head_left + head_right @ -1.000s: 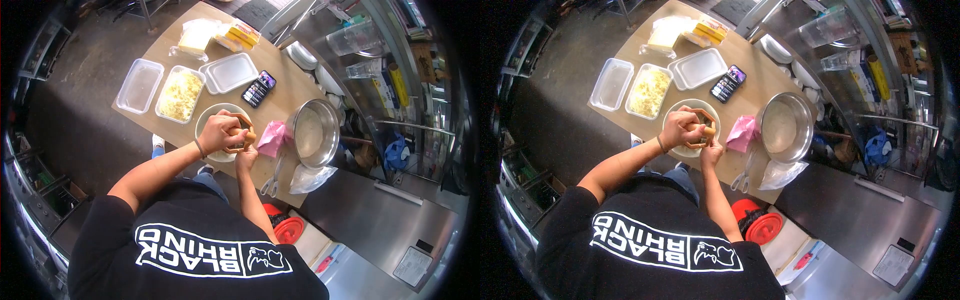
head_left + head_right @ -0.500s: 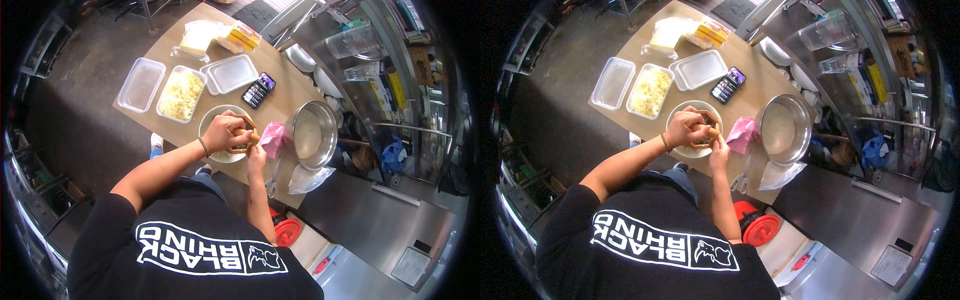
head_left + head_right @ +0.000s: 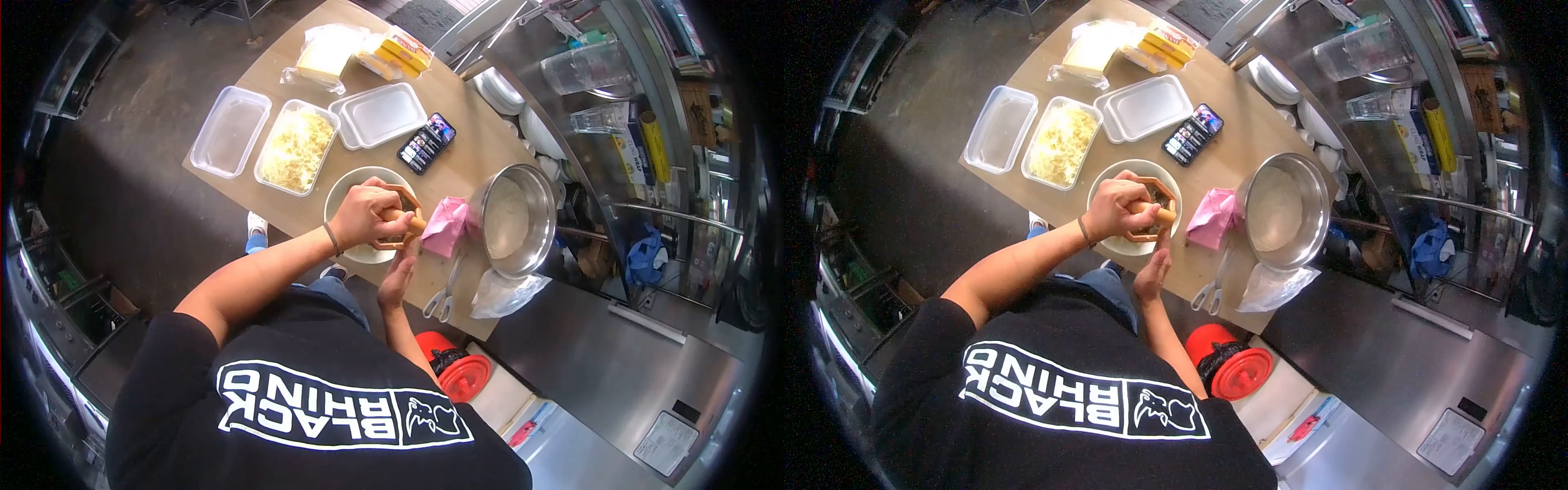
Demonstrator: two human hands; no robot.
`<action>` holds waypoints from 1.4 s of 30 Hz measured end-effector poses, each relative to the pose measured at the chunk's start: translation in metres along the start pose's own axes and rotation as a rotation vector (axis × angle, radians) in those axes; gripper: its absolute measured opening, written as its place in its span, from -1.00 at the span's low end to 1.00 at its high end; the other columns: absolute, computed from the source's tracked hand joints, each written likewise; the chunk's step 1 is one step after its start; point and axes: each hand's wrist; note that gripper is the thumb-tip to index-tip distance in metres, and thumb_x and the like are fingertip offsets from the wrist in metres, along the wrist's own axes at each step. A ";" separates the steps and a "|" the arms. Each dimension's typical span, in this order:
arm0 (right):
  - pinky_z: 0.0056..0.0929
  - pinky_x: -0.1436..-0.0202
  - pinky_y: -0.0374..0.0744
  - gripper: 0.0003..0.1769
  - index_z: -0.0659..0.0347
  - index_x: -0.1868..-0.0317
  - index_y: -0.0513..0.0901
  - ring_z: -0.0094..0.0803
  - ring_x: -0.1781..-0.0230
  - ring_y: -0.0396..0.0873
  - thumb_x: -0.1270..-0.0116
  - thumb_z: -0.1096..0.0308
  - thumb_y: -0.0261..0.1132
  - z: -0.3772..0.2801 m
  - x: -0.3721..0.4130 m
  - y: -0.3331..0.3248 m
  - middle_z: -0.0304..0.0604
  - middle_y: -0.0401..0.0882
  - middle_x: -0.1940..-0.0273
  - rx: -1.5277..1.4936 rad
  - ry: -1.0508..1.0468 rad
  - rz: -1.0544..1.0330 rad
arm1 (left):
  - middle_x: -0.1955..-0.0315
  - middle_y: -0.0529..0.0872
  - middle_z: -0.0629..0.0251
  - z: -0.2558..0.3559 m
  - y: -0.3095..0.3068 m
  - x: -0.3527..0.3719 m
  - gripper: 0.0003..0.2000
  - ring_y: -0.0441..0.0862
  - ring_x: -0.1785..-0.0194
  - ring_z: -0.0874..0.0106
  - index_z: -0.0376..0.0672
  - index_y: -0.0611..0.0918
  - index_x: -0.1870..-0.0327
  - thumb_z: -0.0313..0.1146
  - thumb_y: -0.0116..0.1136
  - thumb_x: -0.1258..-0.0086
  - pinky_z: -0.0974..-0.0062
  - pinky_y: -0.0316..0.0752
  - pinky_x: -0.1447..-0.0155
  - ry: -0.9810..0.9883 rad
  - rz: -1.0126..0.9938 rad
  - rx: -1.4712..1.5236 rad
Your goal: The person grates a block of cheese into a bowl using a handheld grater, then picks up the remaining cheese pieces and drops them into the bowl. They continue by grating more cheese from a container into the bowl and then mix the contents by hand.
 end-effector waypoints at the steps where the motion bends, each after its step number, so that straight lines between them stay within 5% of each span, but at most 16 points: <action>1: -0.34 -0.48 -0.11 -0.26 0.45 -0.36 0.07 -0.27 -0.44 -0.01 -0.50 -0.09 -0.36 0.006 0.002 -0.004 0.03 0.07 -0.38 -0.020 0.033 0.001 | 0.65 0.60 0.24 -0.001 0.000 0.000 -0.77 0.56 0.46 0.27 -0.18 0.61 0.64 -0.23 0.33 -0.04 0.43 0.50 0.29 -0.001 0.000 0.001; 10: -0.38 -0.39 0.08 -0.24 0.39 -0.24 0.30 -0.38 -0.31 0.17 -0.46 -0.20 -0.29 0.007 -0.004 -0.010 -0.03 0.29 -0.24 0.136 0.282 -0.068 | 0.66 0.60 0.22 -0.002 0.001 0.000 -0.78 0.57 0.46 0.28 -0.18 0.61 0.64 -0.25 0.34 -0.01 0.42 0.51 0.25 0.003 -0.018 -0.022; 14: -0.37 -0.38 0.11 -0.20 0.35 -0.26 0.28 -0.35 -0.29 0.22 -0.43 -0.26 -0.29 -0.003 -0.007 -0.008 -0.05 0.31 -0.22 0.137 0.325 -0.097 | 0.65 0.60 0.21 0.001 -0.001 0.000 -0.79 0.58 0.44 0.27 -0.19 0.60 0.64 -0.27 0.34 -0.01 0.42 0.51 0.22 0.011 -0.015 -0.022; 17: -0.42 -0.13 0.40 -0.17 0.25 -0.41 0.12 -0.36 -0.12 0.39 -0.41 -0.28 -0.28 0.003 -0.012 -0.006 -0.04 0.39 -0.14 0.089 0.357 -0.046 | 0.64 0.59 0.20 0.003 -0.001 -0.002 -0.81 0.57 0.45 0.26 -0.20 0.60 0.62 -0.30 0.33 -0.01 0.41 0.51 0.26 0.017 -0.013 -0.019; 23: -0.46 -0.13 0.40 -0.45 0.29 -0.27 0.34 -0.45 -0.09 0.42 -0.50 0.03 -0.09 0.019 -0.030 -0.019 -0.12 0.43 -0.13 -0.193 0.435 -0.016 | 0.63 0.60 0.20 0.009 -0.003 -0.002 -0.83 0.55 0.46 0.28 -0.21 0.61 0.59 -0.34 0.34 0.01 0.42 0.50 0.33 0.010 0.003 -0.016; 26: -0.53 -0.04 0.47 -0.64 0.33 -0.12 0.48 -0.51 0.07 0.52 -0.31 0.60 0.13 0.029 -0.041 -0.025 -0.20 0.58 0.06 0.025 0.360 0.020 | 0.63 0.60 0.20 0.006 -0.003 -0.003 -0.84 0.55 0.45 0.29 -0.21 0.61 0.59 -0.35 0.35 0.00 0.42 0.50 0.34 0.028 0.007 -0.013; 31: -0.53 0.13 0.53 -0.65 0.32 -0.12 0.48 -0.53 0.19 0.58 -0.31 0.52 0.18 -0.005 -0.046 -0.034 -0.17 0.63 0.15 0.108 0.234 0.063 | 0.62 0.60 0.20 0.007 -0.004 -0.003 -0.85 0.55 0.46 0.29 -0.21 0.62 0.59 -0.36 0.35 0.00 0.42 0.50 0.34 0.044 -0.012 -0.002; 34: -0.47 0.17 0.55 -0.54 0.19 -0.21 0.43 -0.49 0.32 0.64 -0.29 0.46 0.24 -0.061 -0.041 -0.023 0.00 0.69 0.24 0.576 0.107 0.131 | 0.62 0.60 0.19 0.008 -0.006 -0.003 -0.84 0.55 0.45 0.29 -0.21 0.62 0.59 -0.36 0.35 0.00 0.42 0.49 0.34 0.026 -0.026 0.005; 38: -0.45 0.05 0.53 -0.46 0.23 -0.30 0.33 -0.44 0.17 0.63 -0.32 0.43 0.22 -0.047 -0.040 -0.029 0.03 0.66 0.13 0.524 0.106 0.048 | 0.67 0.59 0.23 0.011 -0.005 -0.004 -0.80 0.57 0.50 0.26 -0.20 0.61 0.63 -0.30 0.31 -0.05 0.43 0.49 0.17 0.008 -0.006 -0.005; 42: -0.38 -0.29 0.27 -0.40 0.37 -0.37 0.13 -0.32 -0.23 0.34 -0.49 0.13 -0.09 -0.023 -0.014 0.004 0.06 0.35 -0.22 0.124 -0.066 0.063 | 0.67 0.59 0.22 0.009 -0.004 -0.003 -0.80 0.58 0.48 0.25 -0.20 0.61 0.63 -0.30 0.32 -0.05 0.43 0.49 0.17 -0.005 0.004 0.004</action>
Point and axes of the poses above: each hand's wrist, its own x-axis away from the middle knuckle, its own y-axis out of the palm, z = x × y
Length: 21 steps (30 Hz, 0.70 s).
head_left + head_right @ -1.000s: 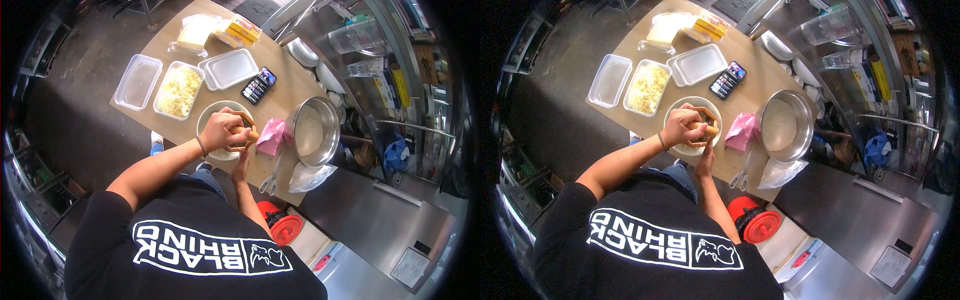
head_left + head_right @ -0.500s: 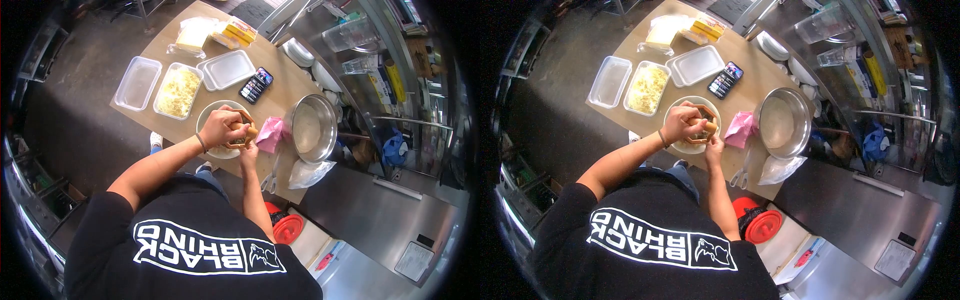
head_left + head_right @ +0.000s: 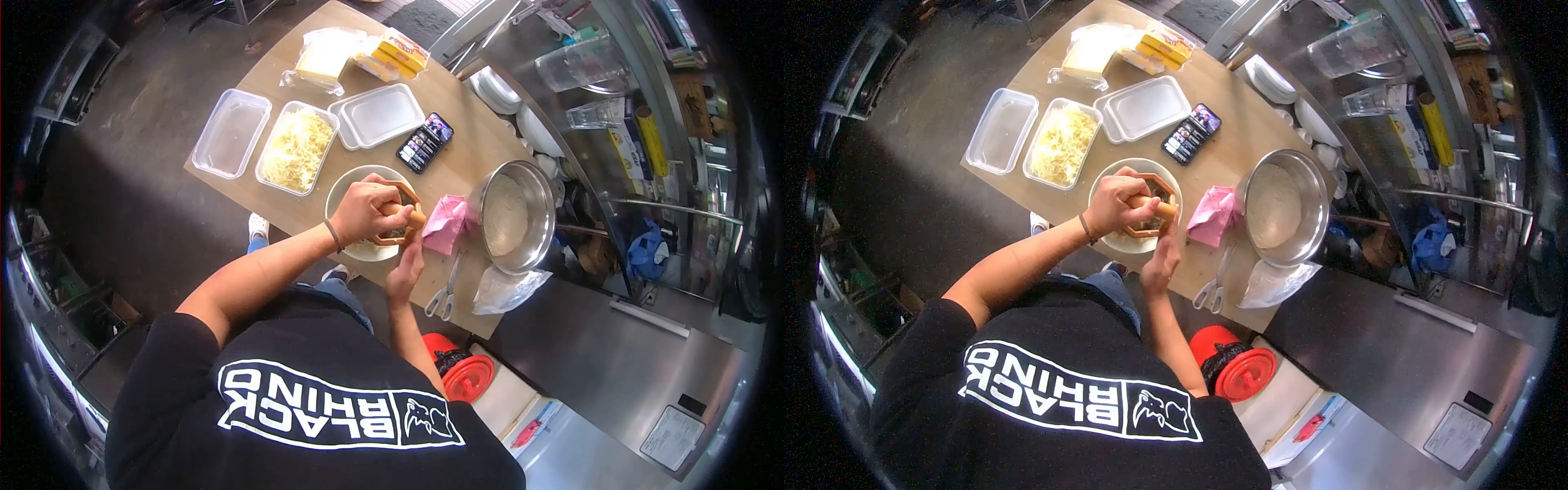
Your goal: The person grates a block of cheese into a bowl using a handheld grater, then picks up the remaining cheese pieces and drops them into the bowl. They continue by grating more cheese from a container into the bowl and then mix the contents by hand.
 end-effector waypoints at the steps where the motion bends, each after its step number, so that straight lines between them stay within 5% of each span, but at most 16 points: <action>1: -0.36 -0.39 0.14 -0.36 0.40 -0.38 0.09 -0.31 -0.36 0.18 -0.53 0.04 -0.24 0.002 0.004 0.004 0.04 0.21 -0.33 -0.237 0.018 0.013 | 0.67 0.59 0.22 -0.002 0.001 -0.001 -0.80 0.58 0.48 0.25 -0.20 0.61 0.63 -0.30 0.32 -0.05 0.43 0.49 0.17 -0.003 0.005 -0.005; 2: -0.35 -0.45 -0.01 -0.31 0.43 -0.39 0.05 -0.30 -0.44 -0.02 -0.52 -0.01 -0.37 0.011 0.008 0.001 0.04 0.00 -0.41 -0.219 0.012 -0.056 | 0.67 0.59 0.22 -0.003 0.001 0.000 -0.79 0.58 0.47 0.25 -0.20 0.61 0.63 -0.29 0.32 -0.05 0.42 0.49 0.18 -0.002 0.006 -0.004; 3: -0.35 -0.45 -0.01 -0.31 0.43 -0.39 0.05 -0.30 -0.44 -0.02 -0.52 -0.01 -0.37 0.011 0.009 0.001 0.04 0.00 -0.41 -0.219 0.018 -0.054 | 0.67 0.59 0.21 -0.004 0.003 0.001 -0.79 0.58 0.47 0.26 -0.20 0.60 0.64 -0.28 0.32 -0.04 0.42 0.49 0.19 0.002 0.004 -0.001; 9: -0.39 -0.21 0.36 -0.16 0.43 -0.34 0.18 -0.26 -0.19 0.37 -0.43 -0.24 -0.26 0.010 0.005 0.007 0.04 0.34 -0.21 -0.071 0.144 -0.064 | 0.67 0.58 0.20 -0.008 0.004 0.002 -0.78 0.58 0.47 0.26 -0.19 0.60 0.65 -0.27 0.33 -0.04 0.44 0.50 0.20 -0.001 -0.013 -0.020; 15: -0.44 -0.08 0.44 -0.13 0.39 -0.29 0.27 -0.34 -0.07 0.45 -0.40 -0.31 -0.27 0.016 0.000 0.004 -0.01 0.43 -0.10 -0.088 0.301 0.006 | 0.67 0.59 0.21 -0.004 0.004 0.001 -0.78 0.57 0.48 0.26 -0.19 0.60 0.65 -0.27 0.33 -0.04 0.43 0.49 0.22 0.006 0.016 -0.042; 19: -0.43 -0.06 0.45 -0.17 0.37 -0.22 0.35 -0.36 -0.03 0.47 -0.42 -0.28 -0.29 0.036 -0.007 -0.008 -0.05 0.48 -0.04 -0.012 0.427 0.047 | 0.67 0.59 0.22 -0.002 0.003 0.001 -0.78 0.57 0.47 0.27 -0.19 0.60 0.65 -0.27 0.33 -0.03 0.43 0.50 0.20 0.009 0.006 -0.016; 21: -0.45 -0.05 0.44 -0.38 0.34 -0.18 0.40 -0.38 -0.01 0.47 -0.48 -0.09 -0.13 0.053 -0.011 -0.018 -0.13 0.51 0.00 -0.132 0.423 -0.079 | 0.65 0.60 0.24 0.002 0.001 0.000 -0.79 0.59 0.44 0.28 -0.19 0.60 0.63 -0.27 0.33 -0.04 0.43 0.50 0.16 -0.053 -0.024 -0.053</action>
Point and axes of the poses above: each hand's wrist, its own x-axis away from the middle knuckle, its own y-axis out of the palm, z = x × y
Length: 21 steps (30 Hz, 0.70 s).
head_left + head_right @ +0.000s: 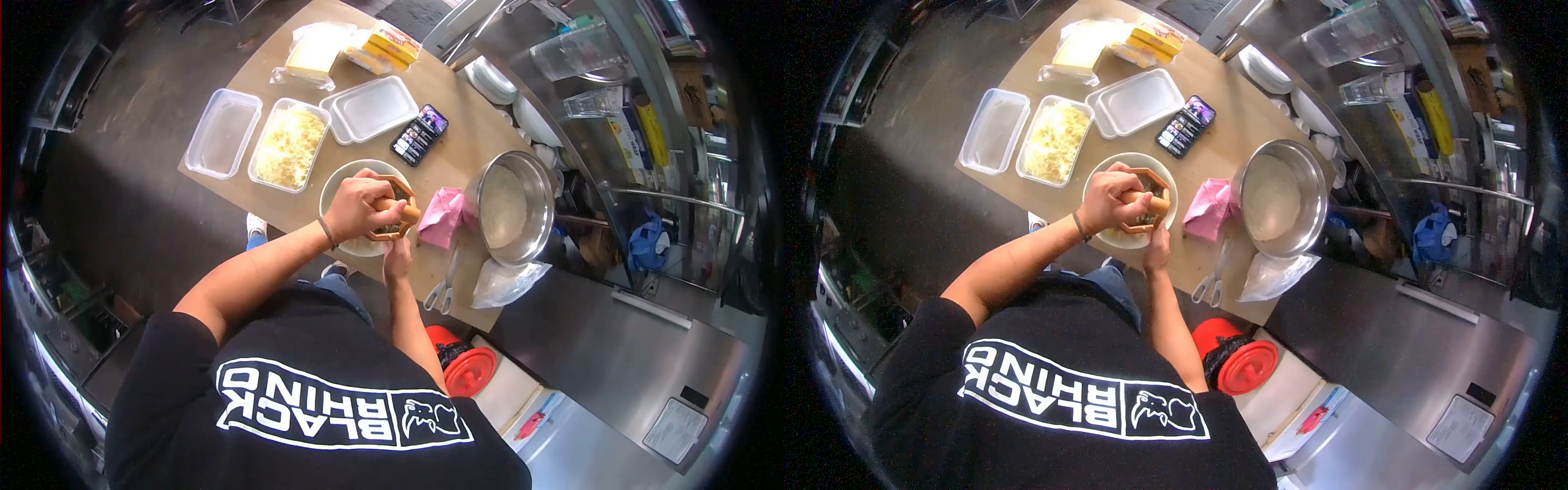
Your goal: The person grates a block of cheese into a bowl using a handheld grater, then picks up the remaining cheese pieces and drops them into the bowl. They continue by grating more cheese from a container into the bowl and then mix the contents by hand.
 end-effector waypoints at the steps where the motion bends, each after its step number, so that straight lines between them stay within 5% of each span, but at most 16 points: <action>1: -0.51 -0.08 0.42 -0.59 0.31 -0.20 0.39 -0.42 -0.02 0.46 -0.47 0.23 0.02 0.043 -0.015 -0.018 -0.20 0.52 -0.01 0.224 -0.241 0.025 | 0.65 0.60 0.24 -0.001 0.000 -0.001 -0.79 0.59 0.44 0.28 -0.19 0.60 0.63 -0.27 0.33 -0.04 0.43 0.50 0.16 0.012 -0.001 0.001; 3: -0.51 -0.08 0.43 -0.61 0.29 -0.22 0.38 -0.43 -0.02 0.47 -0.44 0.35 0.05 0.022 -0.015 -0.011 -0.22 0.52 -0.03 0.108 -0.190 0.005 | 0.63 0.60 0.21 -0.004 0.002 0.000 -0.83 0.55 0.48 0.27 -0.20 0.60 0.59 -0.34 0.34 0.02 0.42 0.50 0.35 0.087 0.042 0.031; 8: -0.49 -0.17 0.42 -0.55 0.35 -0.30 0.30 -0.43 -0.10 0.44 -0.40 0.54 0.02 -0.024 -0.008 0.006 -0.15 0.45 -0.15 -0.135 -0.211 0.123 | 0.63 0.61 0.21 -0.003 0.001 -0.001 -0.85 0.54 0.48 0.27 -0.20 0.60 0.59 -0.36 0.34 0.02 0.42 0.50 0.35 0.112 0.043 0.008; 10: -0.46 -0.27 0.34 -0.53 0.39 -0.33 0.24 -0.38 -0.21 0.37 -0.43 0.48 -0.04 -0.059 0.013 0.014 -0.04 0.36 -0.24 -0.024 -0.152 0.106 | 0.65 0.59 0.25 -0.002 0.000 0.000 -0.78 0.59 0.42 0.27 -0.16 0.57 0.62 -0.26 0.29 -0.09 0.43 0.49 0.14 0.050 -0.007 0.005; 13: -0.38 -0.30 0.32 -0.45 0.44 -0.36 0.12 -0.30 -0.23 0.37 -0.50 0.26 -0.11 -0.064 0.032 0.020 0.01 0.36 -0.23 0.055 -0.287 0.037 | 0.65 0.59 0.25 0.001 0.000 0.000 -0.79 0.58 0.42 0.26 -0.17 0.58 0.62 -0.26 0.30 -0.08 0.43 0.49 0.14 0.037 0.013 0.016; 17: -0.32 -0.43 0.03 -0.18 0.44 -0.41 -0.03 -0.17 -0.43 0.03 -0.46 -0.16 -0.29 -0.058 0.038 0.043 0.14 0.08 -0.39 0.145 -0.472 0.009 | 0.64 0.60 0.25 0.001 0.000 0.002 -0.79 0.58 0.42 0.26 -0.17 0.58 0.62 -0.27 0.30 -0.08 0.43 0.50 0.15 0.026 0.003 0.006; 21: -0.34 -0.31 0.17 -0.15 0.39 -0.39 0.06 -0.21 -0.31 0.18 -0.42 -0.23 -0.28 -0.042 0.031 0.033 0.10 0.21 -0.29 0.216 -0.414 0.020 | 0.64 0.60 0.24 -0.001 0.002 0.000 -0.80 0.58 0.42 0.25 -0.17 0.57 0.63 -0.29 0.30 -0.06 0.44 0.50 0.17 0.018 0.022 0.010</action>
Point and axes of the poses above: each hand's wrist, its own x-axis away from the middle knuckle, its own y-axis out of the palm, z = x × y
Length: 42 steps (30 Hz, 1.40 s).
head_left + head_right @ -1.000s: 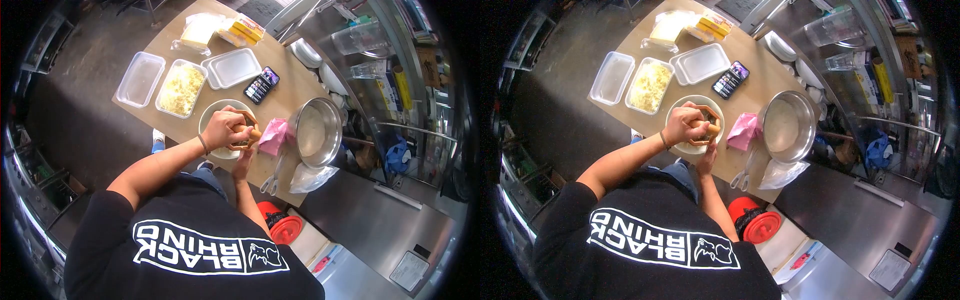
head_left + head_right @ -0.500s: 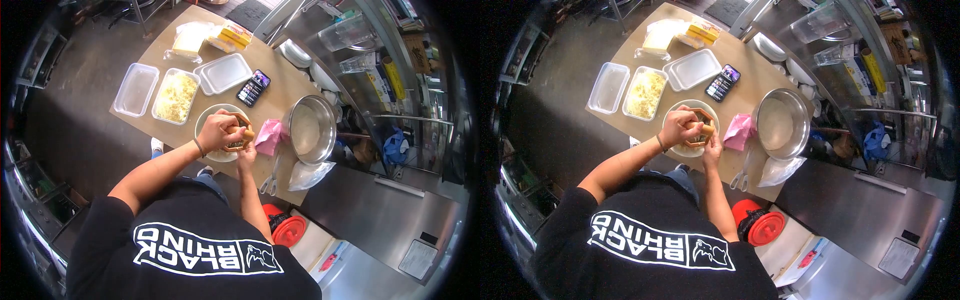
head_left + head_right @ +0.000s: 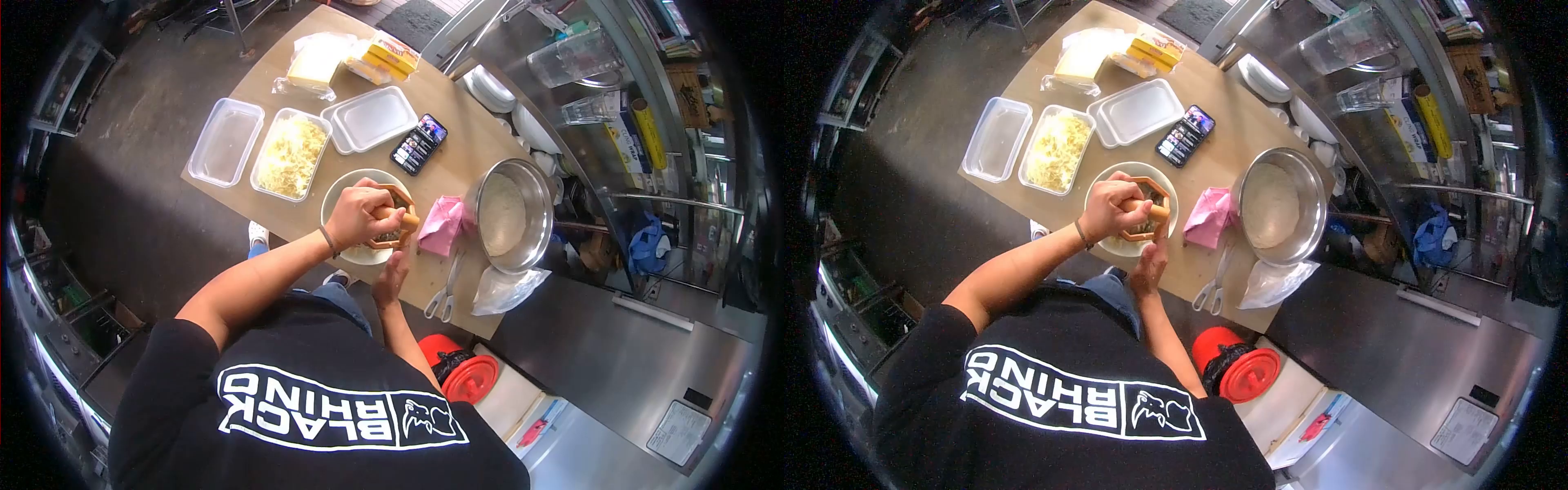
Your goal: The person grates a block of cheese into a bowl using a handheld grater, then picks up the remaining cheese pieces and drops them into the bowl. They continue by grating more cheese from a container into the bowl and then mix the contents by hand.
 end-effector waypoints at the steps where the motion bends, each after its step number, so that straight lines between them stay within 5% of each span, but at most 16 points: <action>1: -0.34 -0.26 0.22 -0.14 0.38 -0.38 0.09 -0.22 -0.27 0.23 -0.41 -0.25 -0.27 0.007 0.002 -0.002 0.08 0.25 -0.26 0.023 0.021 -0.004 | 0.64 0.60 0.24 0.000 0.000 0.000 -0.80 0.58 0.42 0.25 -0.17 0.57 0.63 -0.29 0.30 -0.06 0.44 0.51 0.17 0.005 -0.008 -0.008; 5: -0.37 -0.09 0.42 -0.10 0.32 -0.35 0.21 -0.28 -0.11 0.43 -0.36 -0.35 -0.26 0.028 0.007 -0.004 0.03 0.42 -0.14 0.110 0.106 -0.016 | 0.64 0.60 0.23 0.000 0.000 0.000 -0.80 0.58 0.42 0.25 -0.17 0.57 0.63 -0.29 0.30 -0.05 0.43 0.51 0.18 0.014 -0.016 -0.014; 9: -0.37 -0.09 0.41 -0.10 0.31 -0.32 0.26 -0.32 -0.07 0.44 -0.35 -0.37 -0.26 0.022 0.000 0.002 -0.04 0.44 -0.08 -0.081 0.257 0.047 | 0.64 0.60 0.22 -0.001 0.002 0.000 -0.79 0.57 0.45 0.25 -0.18 0.57 0.62 -0.29 0.31 -0.05 0.43 0.50 0.18 0.011 0.001 0.005; 12: -0.37 -0.23 0.29 -0.21 0.37 -0.18 0.36 -0.39 -0.16 0.37 -0.42 -0.27 -0.23 0.043 -0.001 -0.005 -0.07 0.41 -0.12 -0.143 0.356 0.001 | 0.64 0.59 0.22 -0.003 0.002 0.001 -0.81 0.56 0.46 0.26 -0.20 0.58 0.61 -0.32 0.32 -0.03 0.42 0.50 0.28 0.032 0.007 0.000; 18: -0.38 -0.30 0.24 -0.15 0.34 -0.33 0.22 -0.35 -0.23 0.32 -0.41 -0.29 -0.30 -0.007 -0.020 0.000 -0.09 0.35 -0.21 -0.474 0.472 0.139 | 0.65 0.57 0.21 -0.005 0.002 0.001 -0.83 0.55 0.47 0.27 -0.22 0.59 0.59 -0.34 0.32 -0.01 0.42 0.49 0.38 0.062 0.006 0.001; 20: -0.33 -0.43 0.06 -0.17 0.34 -0.40 0.07 -0.28 -0.37 0.15 -0.44 -0.23 -0.37 -0.016 -0.015 -0.010 -0.04 0.17 -0.35 -0.494 0.319 -0.011 | 0.65 0.57 0.21 -0.007 0.003 0.001 -0.83 0.55 0.47 0.28 -0.22 0.59 0.59 -0.34 0.32 -0.01 0.42 0.49 0.38 0.070 0.019 0.000; 23: -0.34 -0.44 0.03 -0.16 0.33 -0.40 0.07 -0.34 -0.41 0.08 -0.43 -0.25 -0.38 -0.028 -0.008 -0.003 -0.11 0.12 -0.37 -0.405 0.140 -0.006 | 0.66 0.57 0.21 -0.001 0.001 0.000 -0.83 0.54 0.48 0.28 -0.22 0.59 0.59 -0.34 0.32 -0.01 0.42 0.49 0.38 0.041 -0.004 0.020; 25: -0.33 -0.44 0.03 -0.17 0.35 -0.41 0.04 -0.28 -0.40 0.09 -0.44 -0.23 -0.38 -0.030 -0.007 0.003 -0.04 0.09 -0.39 -0.303 0.112 0.000 | 0.67 0.58 0.21 0.000 0.001 -0.001 -0.80 0.52 0.50 0.23 -0.21 0.57 0.60 -0.32 0.31 -0.05 0.44 0.49 0.20 0.028 0.007 0.000; 28: -0.30 -0.46 -0.01 -0.15 0.39 -0.42 -0.05 -0.15 -0.44 0.01 -0.44 -0.22 -0.36 -0.030 -0.008 0.008 0.12 -0.03 -0.42 -0.065 -0.065 0.018 | 0.66 0.59 0.21 0.000 -0.001 -0.001 -0.81 0.54 0.49 0.24 -0.21 0.58 0.61 -0.32 0.31 -0.05 0.43 0.50 0.19 0.005 -0.024 -0.009; 34: -0.33 -0.09 0.42 -0.16 0.38 -0.34 0.18 -0.28 -0.08 0.43 -0.42 -0.26 -0.26 0.001 0.003 0.007 0.02 0.42 -0.10 0.057 0.020 0.051 | 0.65 0.59 0.21 0.002 -0.002 -0.003 -0.80 0.55 0.48 0.25 -0.21 0.58 0.61 -0.31 0.32 -0.05 0.42 0.51 0.20 0.014 -0.025 -0.001; 42: -0.35 0.04 0.44 -0.18 0.35 -0.22 0.34 -0.36 0.06 0.48 -0.40 -0.29 -0.26 0.031 0.003 0.004 -0.05 0.51 0.07 0.113 0.062 0.074 | 0.64 0.60 0.19 -0.001 0.001 0.001 -0.80 0.55 0.45 0.24 -0.22 0.59 0.59 -0.31 0.33 -0.03 0.42 0.51 0.23 -0.004 -0.013 -0.003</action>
Point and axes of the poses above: each hand's wrist, its own x-axis away from the middle knuckle, its own y-axis out of the palm, z = x × y
